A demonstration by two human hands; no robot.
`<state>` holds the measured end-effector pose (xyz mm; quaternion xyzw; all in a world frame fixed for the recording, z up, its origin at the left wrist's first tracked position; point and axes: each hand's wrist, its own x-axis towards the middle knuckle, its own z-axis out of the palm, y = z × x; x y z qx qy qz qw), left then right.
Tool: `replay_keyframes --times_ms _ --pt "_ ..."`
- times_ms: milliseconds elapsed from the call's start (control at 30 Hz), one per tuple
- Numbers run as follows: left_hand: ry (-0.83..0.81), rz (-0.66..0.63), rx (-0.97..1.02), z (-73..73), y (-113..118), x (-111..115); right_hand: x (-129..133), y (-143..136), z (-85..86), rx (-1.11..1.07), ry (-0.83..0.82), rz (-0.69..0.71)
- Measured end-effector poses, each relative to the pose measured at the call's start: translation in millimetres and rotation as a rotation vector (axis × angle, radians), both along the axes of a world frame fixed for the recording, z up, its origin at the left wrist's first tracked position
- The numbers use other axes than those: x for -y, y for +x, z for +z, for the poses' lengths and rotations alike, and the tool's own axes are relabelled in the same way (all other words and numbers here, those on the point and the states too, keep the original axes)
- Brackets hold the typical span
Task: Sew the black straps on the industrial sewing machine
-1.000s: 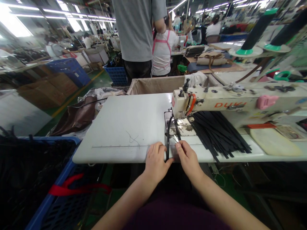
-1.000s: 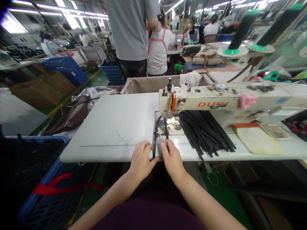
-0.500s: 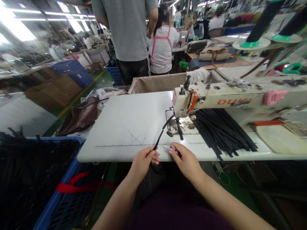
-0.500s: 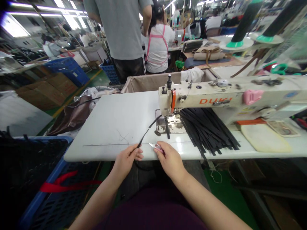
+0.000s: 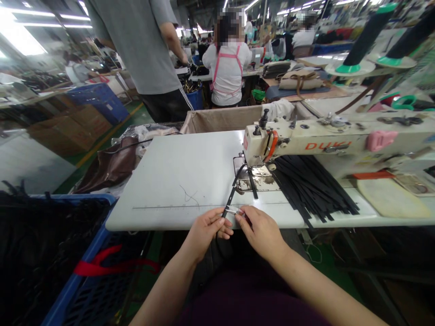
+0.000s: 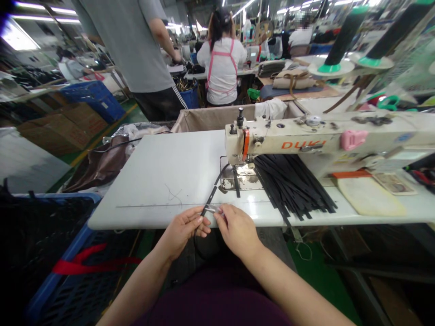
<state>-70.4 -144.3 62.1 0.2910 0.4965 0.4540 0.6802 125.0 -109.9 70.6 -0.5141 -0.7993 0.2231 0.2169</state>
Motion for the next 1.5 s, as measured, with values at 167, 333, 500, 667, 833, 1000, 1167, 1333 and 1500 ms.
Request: replay_keyframes --times_ms 167,333,500,667,833,1000,1167,1333,1500 --pt "-0.008 -0.013 0.046 2.2 0.3 1.3 1.2 0.6 0.3 -0.011 0.024 0.016" --pt "-0.016 -0.021 0.055 5.1 0.9 1.3 1.9 3.0 -0.2 -0.006 0.030 0.027" --pt "-0.013 -0.036 0.048 7.0 1.9 1.5 4.4 4.2 -2.2 -0.006 0.048 0.035" --pt "-0.009 -0.069 0.054 7.3 3.6 2.6 4.9 2.9 -2.8 -0.053 0.022 0.030" --pt "0.028 -0.089 0.052 11.2 5.2 3.7 2.1 4.6 -2.4 -0.246 -0.094 0.065" --pt "0.054 -0.125 -0.003 14.0 7.4 3.5 0.9 5.5 -6.6 -0.295 -0.130 0.021" --pt "0.063 -0.130 -0.026 9.6 8.8 2.3 2.6 8.7 -7.2 -0.318 -0.075 0.103" --pt "0.049 -0.031 -0.022 3.0 10.1 2.0 8.1 12.0 4.6 -0.142 0.260 0.304" --pt "0.077 -0.057 -0.021 8.1 9.2 3.7 6.8 11.5 9.1 -0.261 0.118 0.125"
